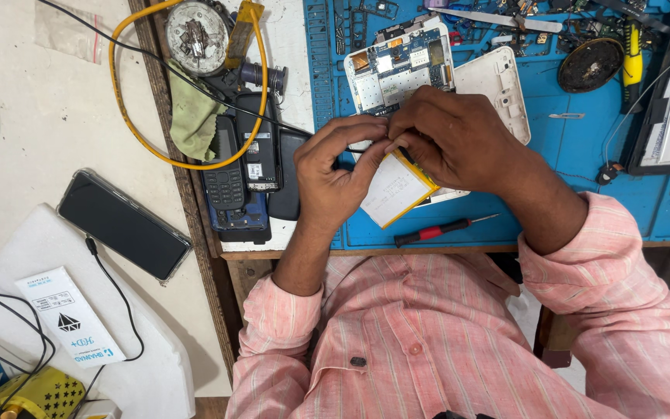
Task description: The person works on a disassembled mobile phone, repeatedly handling a small connector or ribbon cable near the battery area. They peel back a protective film from the battery, adjust the connector, and reposition components within the phone chassis. The task involves careful manipulation of small parts without visible use of specialized tools.
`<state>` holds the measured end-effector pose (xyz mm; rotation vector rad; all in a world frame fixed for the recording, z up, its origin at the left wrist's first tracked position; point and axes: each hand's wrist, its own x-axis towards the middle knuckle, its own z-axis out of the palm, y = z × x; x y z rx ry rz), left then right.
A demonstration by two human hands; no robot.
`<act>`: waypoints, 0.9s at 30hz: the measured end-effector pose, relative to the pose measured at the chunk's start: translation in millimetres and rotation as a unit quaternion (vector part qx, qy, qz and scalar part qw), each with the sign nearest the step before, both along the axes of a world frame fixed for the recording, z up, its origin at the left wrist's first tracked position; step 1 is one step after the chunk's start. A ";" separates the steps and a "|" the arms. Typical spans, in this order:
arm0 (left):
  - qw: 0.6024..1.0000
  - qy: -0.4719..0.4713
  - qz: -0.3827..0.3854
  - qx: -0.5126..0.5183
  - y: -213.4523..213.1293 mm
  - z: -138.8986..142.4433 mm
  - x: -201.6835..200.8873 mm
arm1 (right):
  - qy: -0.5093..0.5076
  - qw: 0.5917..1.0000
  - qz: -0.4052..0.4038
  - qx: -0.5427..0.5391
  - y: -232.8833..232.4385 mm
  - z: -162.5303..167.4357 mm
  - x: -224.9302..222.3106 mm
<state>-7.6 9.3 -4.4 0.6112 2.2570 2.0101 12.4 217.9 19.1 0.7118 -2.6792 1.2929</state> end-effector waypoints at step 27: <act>1.000 -0.011 -0.015 0.011 -4.8 -0.4 0.8 | -0.109 0.991 -0.022 -0.080 -4.5 -3.6 2.7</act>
